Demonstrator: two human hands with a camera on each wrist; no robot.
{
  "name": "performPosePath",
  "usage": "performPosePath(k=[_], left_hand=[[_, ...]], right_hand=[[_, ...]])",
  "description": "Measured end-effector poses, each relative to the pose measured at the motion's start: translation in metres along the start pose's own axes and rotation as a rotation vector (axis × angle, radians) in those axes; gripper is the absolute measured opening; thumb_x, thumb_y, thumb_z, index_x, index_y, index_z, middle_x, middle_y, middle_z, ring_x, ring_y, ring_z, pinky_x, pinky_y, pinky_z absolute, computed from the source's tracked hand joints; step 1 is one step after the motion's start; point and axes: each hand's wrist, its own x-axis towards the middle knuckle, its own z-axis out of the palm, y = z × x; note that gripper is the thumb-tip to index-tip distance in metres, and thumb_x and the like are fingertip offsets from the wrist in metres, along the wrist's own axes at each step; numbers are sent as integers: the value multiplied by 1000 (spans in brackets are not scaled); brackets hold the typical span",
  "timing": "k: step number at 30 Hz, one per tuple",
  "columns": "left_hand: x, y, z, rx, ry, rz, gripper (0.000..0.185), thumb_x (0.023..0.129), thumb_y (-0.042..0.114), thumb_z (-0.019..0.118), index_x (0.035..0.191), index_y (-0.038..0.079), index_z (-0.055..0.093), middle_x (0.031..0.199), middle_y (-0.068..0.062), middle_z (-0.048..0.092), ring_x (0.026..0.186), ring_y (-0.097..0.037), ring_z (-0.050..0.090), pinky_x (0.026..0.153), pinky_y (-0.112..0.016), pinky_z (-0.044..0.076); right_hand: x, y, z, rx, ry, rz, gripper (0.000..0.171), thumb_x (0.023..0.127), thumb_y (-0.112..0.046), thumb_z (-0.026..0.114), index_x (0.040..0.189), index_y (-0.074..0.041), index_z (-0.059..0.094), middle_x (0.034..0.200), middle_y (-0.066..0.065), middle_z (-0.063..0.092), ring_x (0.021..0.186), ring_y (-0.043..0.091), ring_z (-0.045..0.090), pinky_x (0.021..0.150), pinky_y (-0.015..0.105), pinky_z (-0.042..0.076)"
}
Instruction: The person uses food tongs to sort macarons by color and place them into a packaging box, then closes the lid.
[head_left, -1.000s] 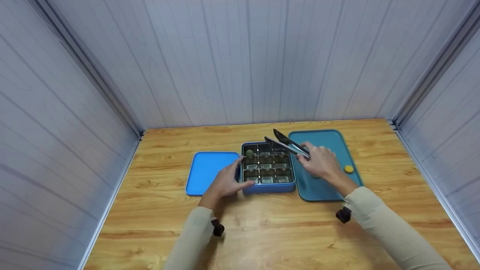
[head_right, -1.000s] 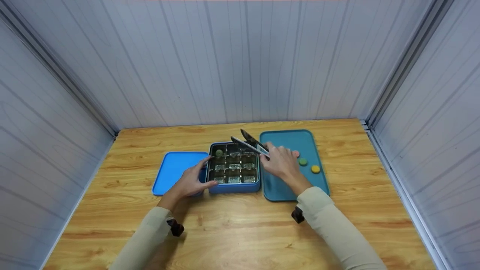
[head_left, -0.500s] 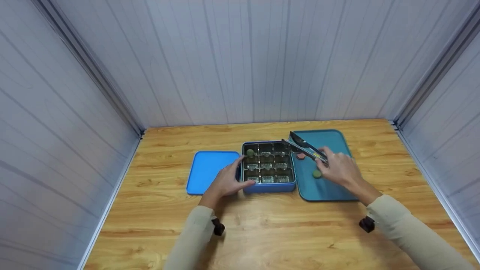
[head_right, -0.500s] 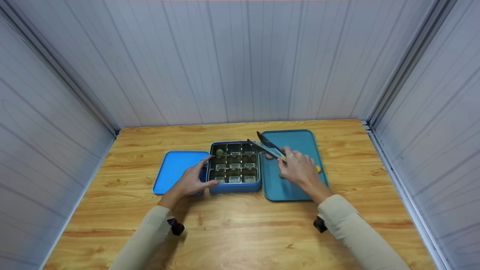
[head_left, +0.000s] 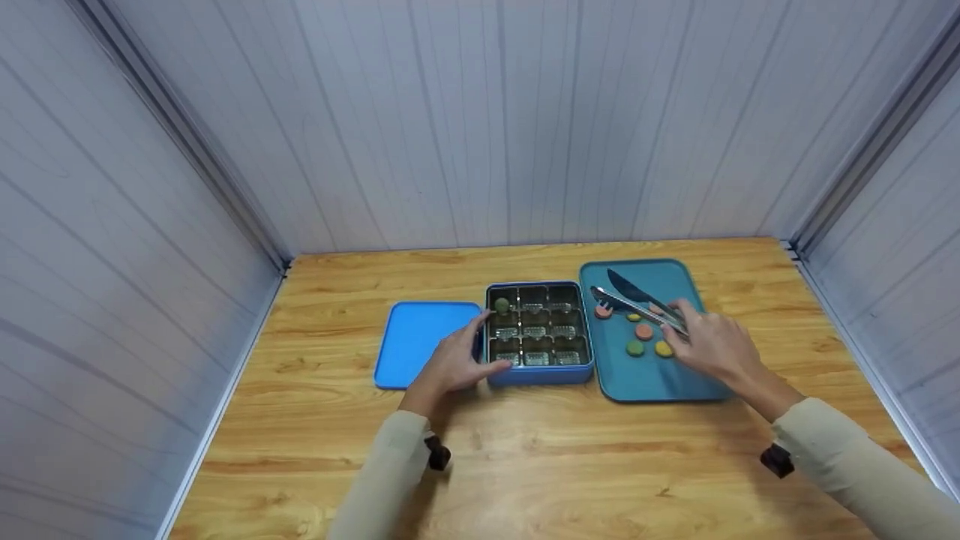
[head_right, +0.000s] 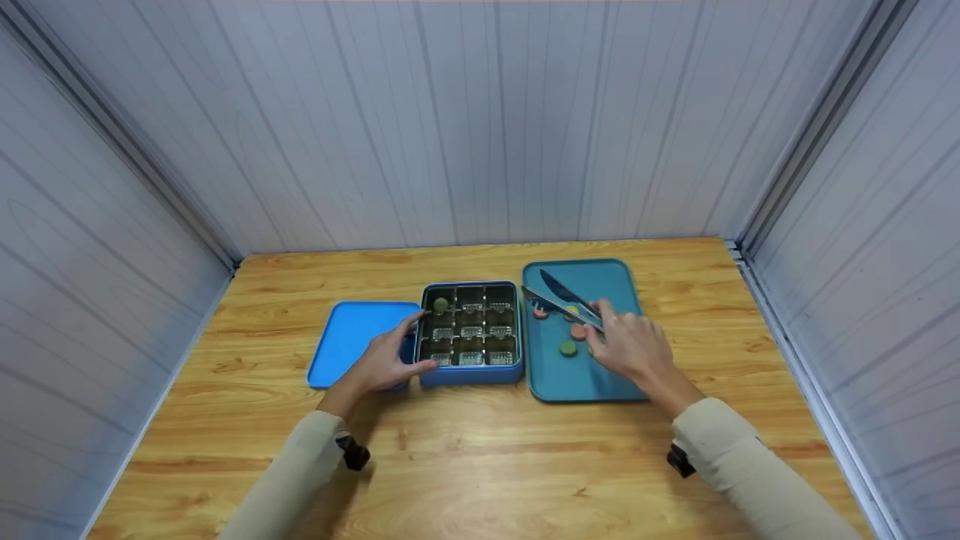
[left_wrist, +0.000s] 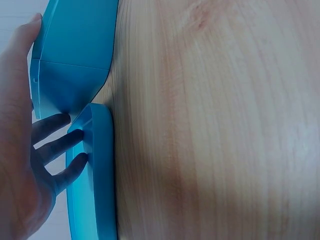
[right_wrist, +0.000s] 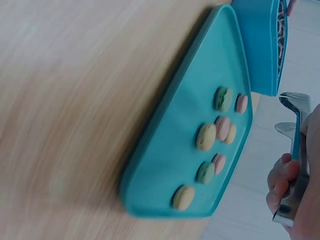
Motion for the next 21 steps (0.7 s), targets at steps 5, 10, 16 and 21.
performPosePath(k=[5,10,16,21], left_hand=[[-1,1,0,-7,0,-7,108,95,63,83,180,24,29,178,-20,48,163,-49,49,131,-73,41],[-1,0,0,-7,-3,-4,109,95,64,82,180,24,29,178,-20,47,163,-49,48,132,-73,40],[0,1,0,1,-12,-9,110,95,68,80,181,26,27,180,-19,45,165,-48,46,134,-72,38],[0,0,1,5,-17,-12,110,94,67,81,181,26,26,181,-19,43,166,-48,45,135,-72,36]], right_hand=[[-9,9,-4,-26,3,-29,37,106,-24,71,134,0,68,58,3,47,47,16,39,46,29,28],[-18,17,-9,-48,4,-77,35,104,-23,74,131,-1,69,57,-1,44,47,12,34,46,27,25],[-29,31,-20,-68,-49,-151,33,103,-21,77,129,-2,71,59,-5,49,48,6,33,47,23,24],[-34,41,-25,-93,-71,-198,35,103,-23,78,130,-2,73,60,-5,52,49,5,32,47,23,24]])
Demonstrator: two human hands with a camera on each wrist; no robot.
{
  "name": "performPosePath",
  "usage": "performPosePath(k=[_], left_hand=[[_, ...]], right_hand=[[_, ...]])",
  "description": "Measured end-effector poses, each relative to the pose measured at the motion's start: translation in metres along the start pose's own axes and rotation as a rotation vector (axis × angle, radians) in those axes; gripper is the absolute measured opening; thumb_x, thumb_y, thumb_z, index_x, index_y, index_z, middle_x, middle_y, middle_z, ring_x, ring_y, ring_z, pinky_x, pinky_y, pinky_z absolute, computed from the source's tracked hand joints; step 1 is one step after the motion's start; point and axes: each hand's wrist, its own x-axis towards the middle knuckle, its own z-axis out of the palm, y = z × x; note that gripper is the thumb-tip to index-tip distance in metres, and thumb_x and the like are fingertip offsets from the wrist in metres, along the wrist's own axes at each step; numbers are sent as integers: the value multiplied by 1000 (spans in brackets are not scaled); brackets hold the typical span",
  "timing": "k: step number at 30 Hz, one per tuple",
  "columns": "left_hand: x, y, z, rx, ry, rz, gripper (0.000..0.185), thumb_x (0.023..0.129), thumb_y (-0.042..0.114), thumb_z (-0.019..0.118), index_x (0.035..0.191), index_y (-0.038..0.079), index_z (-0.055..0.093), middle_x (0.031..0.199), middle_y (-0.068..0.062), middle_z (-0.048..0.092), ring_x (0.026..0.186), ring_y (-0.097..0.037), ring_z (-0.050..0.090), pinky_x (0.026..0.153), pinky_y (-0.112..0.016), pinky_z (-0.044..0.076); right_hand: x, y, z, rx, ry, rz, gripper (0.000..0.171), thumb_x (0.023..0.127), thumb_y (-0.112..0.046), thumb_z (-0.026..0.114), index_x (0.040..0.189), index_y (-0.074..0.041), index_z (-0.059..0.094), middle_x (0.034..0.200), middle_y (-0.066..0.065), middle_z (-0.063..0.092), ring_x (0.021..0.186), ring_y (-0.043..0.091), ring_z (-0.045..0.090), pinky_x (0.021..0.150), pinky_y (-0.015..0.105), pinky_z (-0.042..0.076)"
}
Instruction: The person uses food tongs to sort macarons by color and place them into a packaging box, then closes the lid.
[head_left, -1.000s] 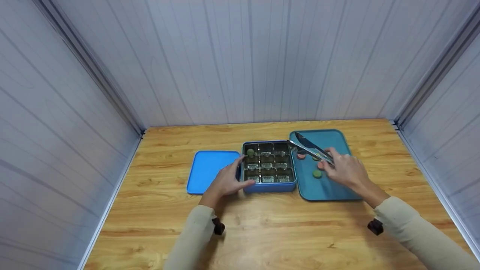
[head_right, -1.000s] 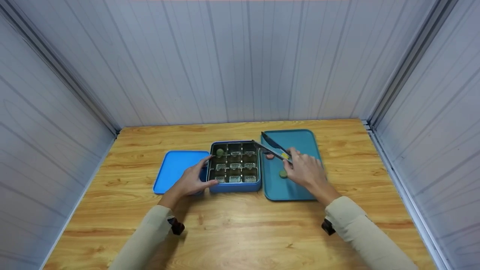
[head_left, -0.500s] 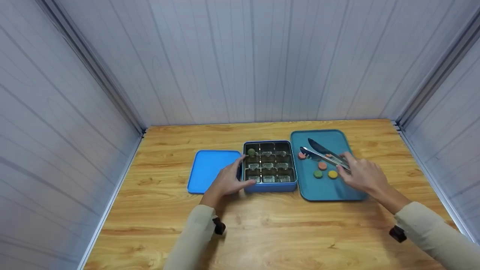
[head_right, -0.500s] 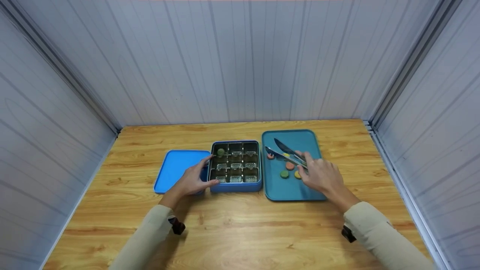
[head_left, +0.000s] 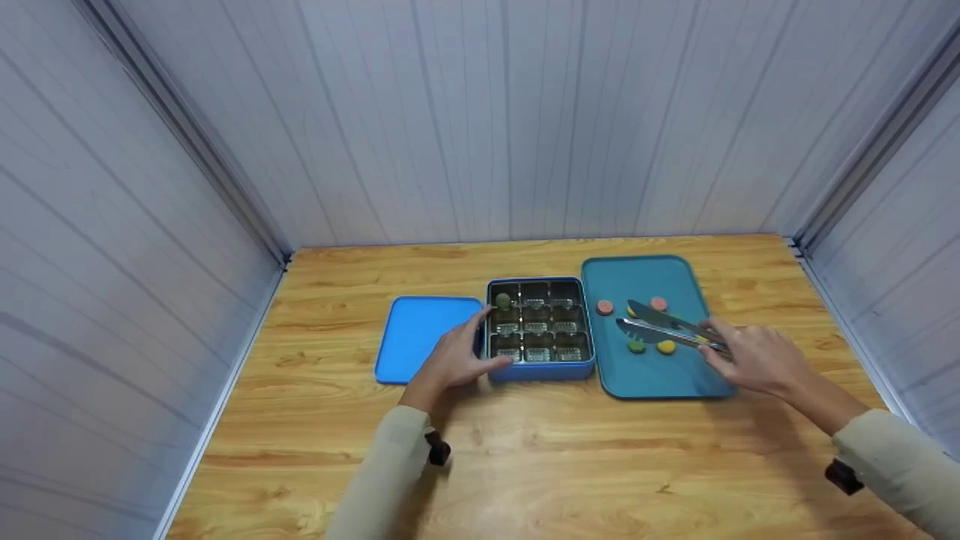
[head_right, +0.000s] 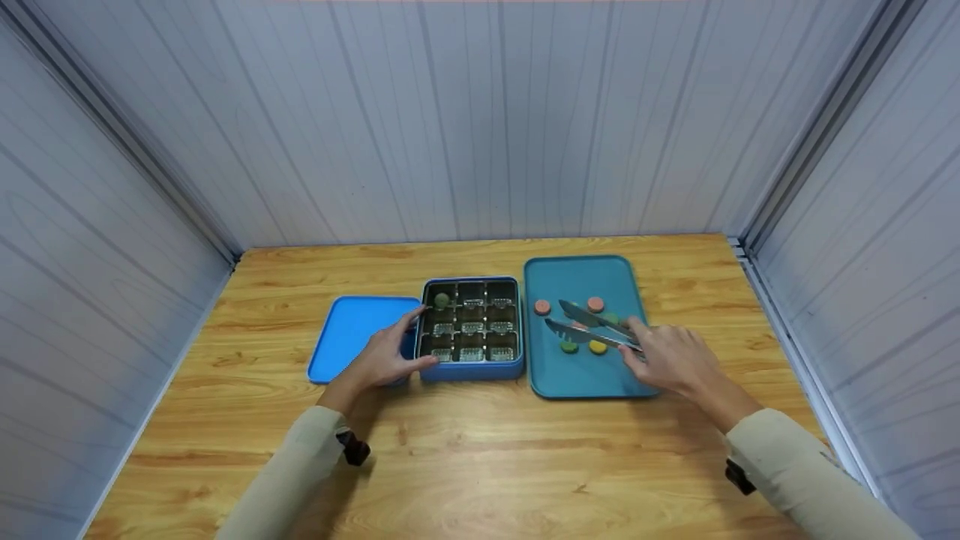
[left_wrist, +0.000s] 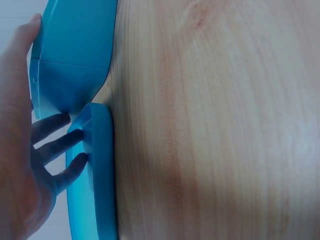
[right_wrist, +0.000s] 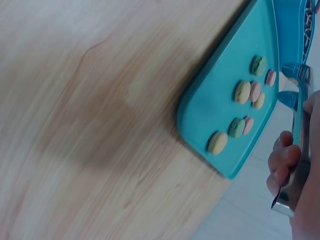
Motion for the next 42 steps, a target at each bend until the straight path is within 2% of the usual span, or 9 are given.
performPosePath(k=[6,13,20,36,42], left_hand=[[1,-1,0,5,2,-4,109,95,65,81,181,27,26,181,-20,43,166,-49,44,135,-73,36],[1,0,0,-10,3,1,108,95,65,81,180,26,28,180,-19,45,165,-49,46,134,-73,37],[2,0,0,0,-3,-2,109,95,68,80,181,25,28,180,-18,44,165,-47,46,134,-71,37],[2,1,-1,-13,0,-1,112,93,69,82,181,26,27,180,-19,45,165,-47,46,135,-70,38],[1,-1,0,0,-3,2,111,94,70,79,181,27,26,179,-18,46,165,-46,47,134,-71,38]], right_hand=[[-1,3,2,-14,-60,-8,35,104,-25,78,129,-2,73,61,-4,53,51,6,36,48,24,27],[0,4,7,-18,-74,-42,30,104,-23,78,126,-4,72,61,-5,52,50,6,37,48,25,28],[2,4,13,-28,-105,-25,29,104,-23,78,125,-4,71,60,-5,50,49,7,36,47,23,26],[4,6,14,-9,-120,-48,20,105,-20,76,120,-7,71,59,-5,48,49,7,34,48,22,25],[3,7,14,-30,-104,-71,18,106,-20,75,118,-7,71,55,-6,44,46,6,30,47,22,21]])
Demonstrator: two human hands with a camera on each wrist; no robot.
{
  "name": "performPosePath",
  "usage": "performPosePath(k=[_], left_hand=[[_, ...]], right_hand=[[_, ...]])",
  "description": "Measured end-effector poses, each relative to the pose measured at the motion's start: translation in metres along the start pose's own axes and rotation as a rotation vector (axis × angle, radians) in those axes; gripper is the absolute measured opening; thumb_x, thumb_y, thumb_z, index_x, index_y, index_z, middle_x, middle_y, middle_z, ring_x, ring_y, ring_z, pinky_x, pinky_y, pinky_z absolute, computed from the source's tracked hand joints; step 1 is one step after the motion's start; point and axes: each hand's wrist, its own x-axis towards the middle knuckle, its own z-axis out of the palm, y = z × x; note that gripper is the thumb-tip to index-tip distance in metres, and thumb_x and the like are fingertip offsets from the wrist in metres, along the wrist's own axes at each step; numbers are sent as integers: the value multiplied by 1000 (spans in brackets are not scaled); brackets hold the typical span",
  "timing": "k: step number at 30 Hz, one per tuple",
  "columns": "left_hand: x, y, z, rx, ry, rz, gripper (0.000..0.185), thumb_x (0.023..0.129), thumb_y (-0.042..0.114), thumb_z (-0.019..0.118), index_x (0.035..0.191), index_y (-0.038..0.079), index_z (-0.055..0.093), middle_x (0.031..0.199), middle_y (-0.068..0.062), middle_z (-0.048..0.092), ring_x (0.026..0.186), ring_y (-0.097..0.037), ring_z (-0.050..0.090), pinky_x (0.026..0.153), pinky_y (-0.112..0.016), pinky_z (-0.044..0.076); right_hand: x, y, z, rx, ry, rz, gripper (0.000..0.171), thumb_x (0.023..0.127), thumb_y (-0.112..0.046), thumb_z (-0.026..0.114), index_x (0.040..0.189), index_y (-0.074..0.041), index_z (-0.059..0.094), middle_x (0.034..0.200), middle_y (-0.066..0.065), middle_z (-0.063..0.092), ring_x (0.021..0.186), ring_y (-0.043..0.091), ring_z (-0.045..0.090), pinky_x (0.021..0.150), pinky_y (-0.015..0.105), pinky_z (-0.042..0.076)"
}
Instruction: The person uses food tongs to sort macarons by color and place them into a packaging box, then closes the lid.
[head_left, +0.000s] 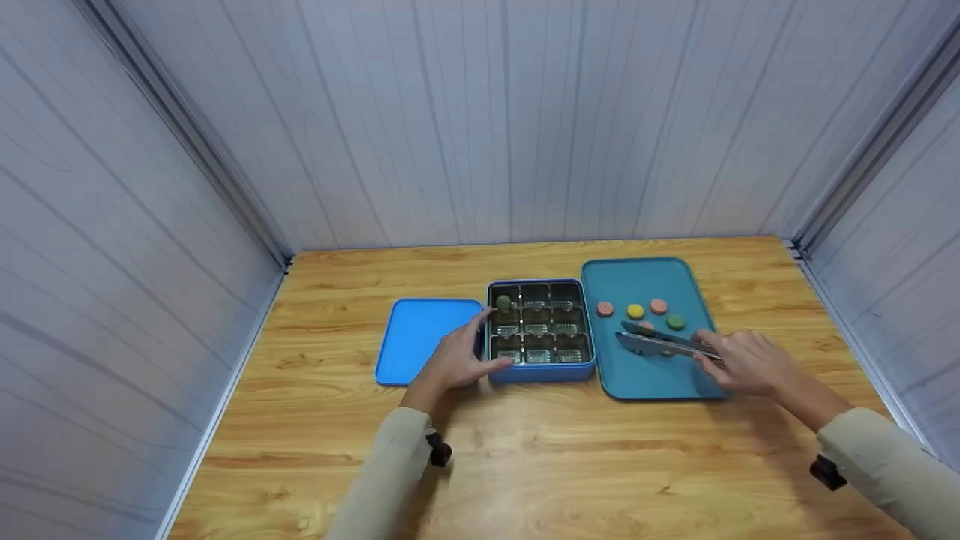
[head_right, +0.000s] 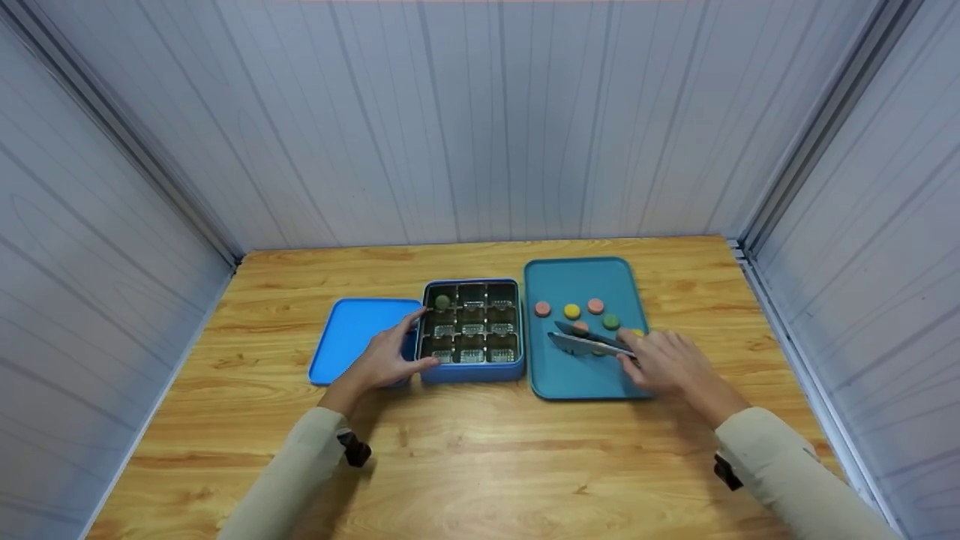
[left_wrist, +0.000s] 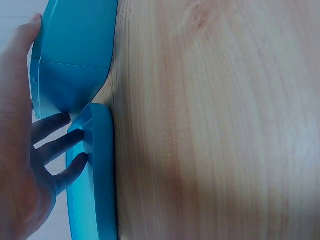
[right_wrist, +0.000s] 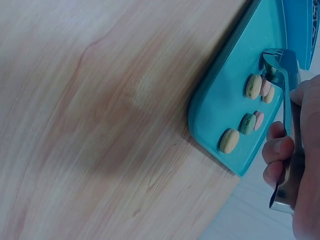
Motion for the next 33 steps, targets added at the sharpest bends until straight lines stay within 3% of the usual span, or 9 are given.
performPosePath(k=[13,24,33], left_hand=[[-1,2,0,-2,3,-12,111,93,68,81,181,26,28,180,-18,46,165,-47,46,135,-71,36],[-1,3,0,-1,7,-14,111,93,68,82,181,25,28,179,-19,46,165,-47,47,134,-72,38],[2,0,0,-4,17,11,108,94,63,83,180,24,30,176,-22,50,161,-49,50,132,-71,40]], right_hand=[[1,0,-11,-8,-32,21,20,105,-21,74,119,-7,69,60,-6,45,49,7,32,48,21,22],[7,3,-24,17,24,-11,22,107,-19,73,123,-5,72,57,-7,44,48,5,26,48,21,21],[15,2,-37,39,12,45,26,109,-21,71,128,-3,73,58,-4,49,48,7,29,48,23,23]])
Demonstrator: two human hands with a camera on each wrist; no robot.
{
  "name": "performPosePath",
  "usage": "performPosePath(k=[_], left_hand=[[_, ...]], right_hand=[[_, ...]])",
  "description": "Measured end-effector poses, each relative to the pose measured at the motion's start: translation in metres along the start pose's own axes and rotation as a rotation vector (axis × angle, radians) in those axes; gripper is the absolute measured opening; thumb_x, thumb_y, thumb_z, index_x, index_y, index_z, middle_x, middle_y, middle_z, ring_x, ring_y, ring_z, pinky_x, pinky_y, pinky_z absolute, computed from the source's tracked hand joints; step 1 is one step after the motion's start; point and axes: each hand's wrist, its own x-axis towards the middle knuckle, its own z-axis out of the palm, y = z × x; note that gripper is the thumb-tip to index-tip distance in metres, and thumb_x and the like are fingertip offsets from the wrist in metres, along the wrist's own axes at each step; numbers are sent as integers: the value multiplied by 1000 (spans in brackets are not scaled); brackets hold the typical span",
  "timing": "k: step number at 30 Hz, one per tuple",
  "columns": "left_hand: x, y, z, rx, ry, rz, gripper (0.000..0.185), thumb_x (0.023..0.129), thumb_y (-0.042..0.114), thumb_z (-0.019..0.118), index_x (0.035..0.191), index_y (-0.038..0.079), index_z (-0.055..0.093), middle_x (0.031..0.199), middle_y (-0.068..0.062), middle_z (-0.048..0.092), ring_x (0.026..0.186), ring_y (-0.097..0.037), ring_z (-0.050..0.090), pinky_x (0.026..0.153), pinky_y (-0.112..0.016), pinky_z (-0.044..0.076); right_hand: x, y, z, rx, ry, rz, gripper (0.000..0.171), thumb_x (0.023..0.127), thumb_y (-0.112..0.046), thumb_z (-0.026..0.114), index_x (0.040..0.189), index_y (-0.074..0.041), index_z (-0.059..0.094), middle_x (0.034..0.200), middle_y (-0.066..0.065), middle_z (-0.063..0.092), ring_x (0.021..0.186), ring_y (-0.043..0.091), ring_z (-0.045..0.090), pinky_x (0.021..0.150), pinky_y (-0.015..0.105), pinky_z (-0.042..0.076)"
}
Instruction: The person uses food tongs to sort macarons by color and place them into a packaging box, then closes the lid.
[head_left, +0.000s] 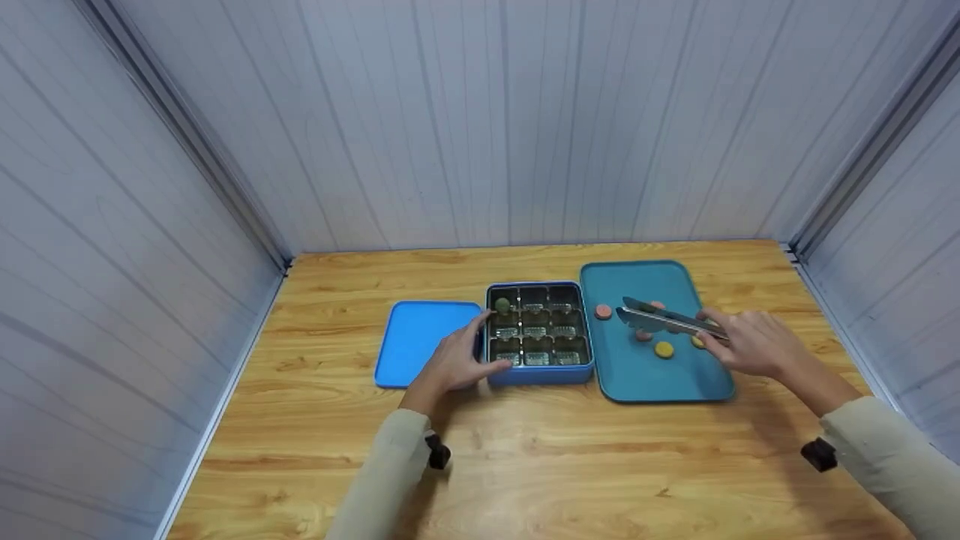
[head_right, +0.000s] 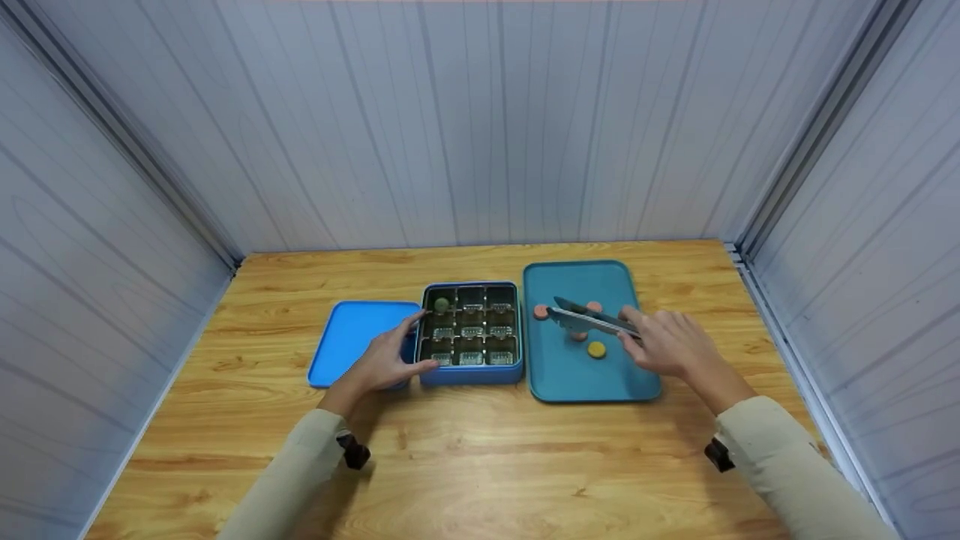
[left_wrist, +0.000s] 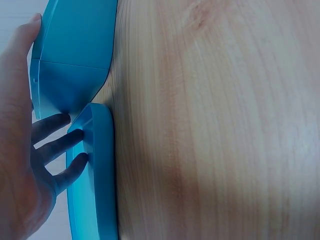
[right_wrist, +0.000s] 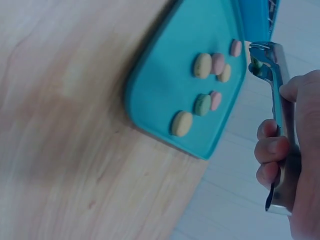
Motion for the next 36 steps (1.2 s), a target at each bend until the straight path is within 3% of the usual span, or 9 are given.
performPosePath(k=[13,28,36], left_hand=[[-1,2,-1,-13,-6,8,108,95,64,82,180,24,29,179,-20,46,164,-48,47,134,-71,38],[-2,0,0,-2,-8,6,109,95,65,82,180,22,29,177,-21,48,163,-49,49,132,-72,40],[-1,-1,0,-7,-4,1,109,95,64,82,180,23,29,178,-21,48,163,-48,49,132,-72,40]], right_hand=[[19,-4,-18,60,-2,28,33,110,-22,69,135,0,73,53,-6,39,46,7,24,48,22,19],[40,-19,-4,103,39,21,30,110,-26,71,132,-5,74,54,-4,53,46,6,26,48,25,22],[57,-30,-2,132,12,17,31,112,-27,68,135,-6,72,53,-5,41,44,9,27,46,26,23]])
